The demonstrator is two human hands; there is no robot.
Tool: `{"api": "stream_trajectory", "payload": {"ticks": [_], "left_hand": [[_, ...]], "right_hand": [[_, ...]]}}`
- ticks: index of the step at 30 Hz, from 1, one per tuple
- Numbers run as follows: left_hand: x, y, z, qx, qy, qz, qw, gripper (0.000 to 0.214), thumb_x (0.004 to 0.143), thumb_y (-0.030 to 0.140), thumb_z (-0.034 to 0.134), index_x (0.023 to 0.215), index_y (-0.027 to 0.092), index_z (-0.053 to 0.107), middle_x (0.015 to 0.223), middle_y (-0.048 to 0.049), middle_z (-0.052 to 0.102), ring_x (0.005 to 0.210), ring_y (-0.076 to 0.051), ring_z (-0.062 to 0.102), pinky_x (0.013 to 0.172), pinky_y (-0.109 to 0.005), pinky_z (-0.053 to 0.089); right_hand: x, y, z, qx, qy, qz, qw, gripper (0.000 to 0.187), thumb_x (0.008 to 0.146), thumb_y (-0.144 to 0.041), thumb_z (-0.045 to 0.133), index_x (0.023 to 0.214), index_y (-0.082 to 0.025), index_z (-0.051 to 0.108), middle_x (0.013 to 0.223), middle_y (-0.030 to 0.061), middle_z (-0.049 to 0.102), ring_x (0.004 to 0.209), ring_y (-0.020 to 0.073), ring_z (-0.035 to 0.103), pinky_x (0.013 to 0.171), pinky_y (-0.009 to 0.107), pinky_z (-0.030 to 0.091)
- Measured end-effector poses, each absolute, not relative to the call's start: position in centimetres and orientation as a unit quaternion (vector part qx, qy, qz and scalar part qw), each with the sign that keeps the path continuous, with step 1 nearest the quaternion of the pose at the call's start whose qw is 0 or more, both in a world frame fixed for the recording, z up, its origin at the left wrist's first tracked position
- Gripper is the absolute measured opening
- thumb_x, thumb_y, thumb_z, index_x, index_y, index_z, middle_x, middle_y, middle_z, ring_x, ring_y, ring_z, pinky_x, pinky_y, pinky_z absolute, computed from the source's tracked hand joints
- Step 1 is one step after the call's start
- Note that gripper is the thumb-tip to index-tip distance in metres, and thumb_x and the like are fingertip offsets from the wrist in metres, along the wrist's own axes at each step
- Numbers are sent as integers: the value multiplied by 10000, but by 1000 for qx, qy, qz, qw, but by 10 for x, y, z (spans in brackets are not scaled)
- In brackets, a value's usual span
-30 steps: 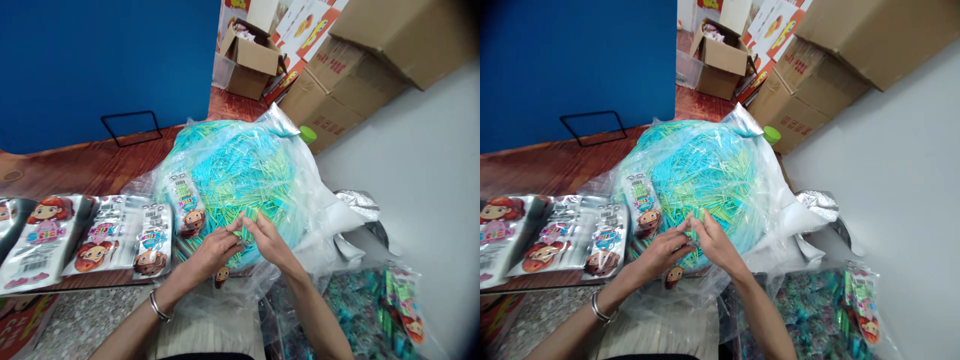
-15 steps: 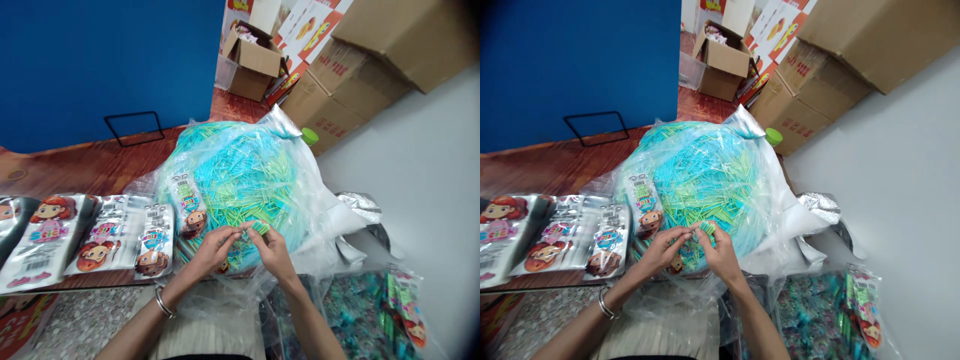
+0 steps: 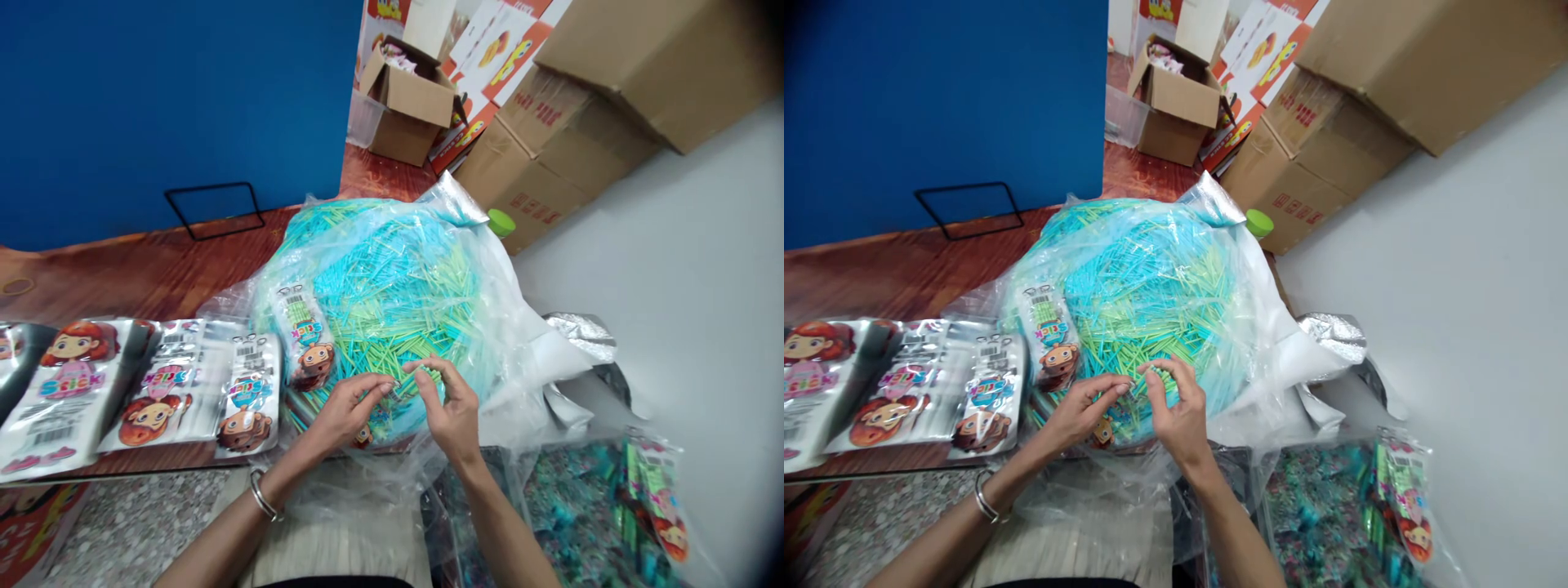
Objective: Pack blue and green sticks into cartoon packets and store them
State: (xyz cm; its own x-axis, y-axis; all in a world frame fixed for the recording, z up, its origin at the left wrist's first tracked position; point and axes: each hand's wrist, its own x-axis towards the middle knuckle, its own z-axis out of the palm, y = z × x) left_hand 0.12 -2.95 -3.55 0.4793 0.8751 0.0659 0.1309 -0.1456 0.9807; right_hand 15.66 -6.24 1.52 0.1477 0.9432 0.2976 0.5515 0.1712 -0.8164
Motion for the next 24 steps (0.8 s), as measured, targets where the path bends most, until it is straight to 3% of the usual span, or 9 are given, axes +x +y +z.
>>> {"api": "stream_trajectory", "payload": {"ticks": [4,9,13,15,17,20,22,24], "left_hand": [[2,-29,-36,680,371,346,529,291,890,341,464,1021,194,678,974,-57,706,883,-178,631,808,-295,471],[8,-30,-37,676,342,358,545,279,887,324,472,1018,196,683,1008,-63,702,931,-183,629,832,-308,473],[7,-30,-33,641,352,349,586,278,868,337,497,1012,204,694,1053,-52,701,988,-195,630,884,-325,471],[3,-29,-31,605,373,351,609,279,855,344,512,1003,202,700,1052,-45,704,995,-201,632,899,-337,472],[-2,-26,-30,559,398,369,627,283,837,359,534,994,195,704,1049,-40,705,1010,-210,628,919,-355,467],[-9,-23,-32,491,431,413,635,313,800,392,579,996,182,702,1052,-46,703,1032,-222,618,944,-385,453],[-12,-21,-32,467,439,425,640,332,788,409,593,999,176,701,1057,-54,701,1038,-227,613,946,-395,450],[-12,-20,-30,468,437,417,645,335,791,414,590,1005,180,699,1059,-56,700,1035,-228,612,935,-397,457]], "right_hand": [[158,-62,18,-612,-615,228,442,109,850,-207,511,921,-227,590,909,33,651,910,188,583,861,350,424],[156,-61,26,-582,-607,274,468,61,830,-201,530,865,-228,573,968,52,631,969,203,569,879,371,424],[156,-56,32,-524,-516,308,603,63,823,-206,524,835,-240,575,954,41,616,955,201,587,838,379,464],[160,-52,31,-495,-457,281,684,78,836,-215,505,847,-253,572,897,16,607,861,172,608,800,364,483],[166,-50,25,-507,-418,254,710,80,854,-231,500,867,-258,574,826,-5,603,755,143,613,748,337,497],[173,-51,10,-599,-456,304,584,121,852,-267,535,952,-235,596,809,16,651,754,166,638,745,358,512],[173,-54,2,-631,-518,322,479,242,860,-271,526,1092,-224,578,981,67,673,916,208,638,846,423,496],[169,-57,3,-615,-599,268,438,347,876,-230,488,1222,-248,515,1201,83,599,1110,227,560,961,472,433]]}}
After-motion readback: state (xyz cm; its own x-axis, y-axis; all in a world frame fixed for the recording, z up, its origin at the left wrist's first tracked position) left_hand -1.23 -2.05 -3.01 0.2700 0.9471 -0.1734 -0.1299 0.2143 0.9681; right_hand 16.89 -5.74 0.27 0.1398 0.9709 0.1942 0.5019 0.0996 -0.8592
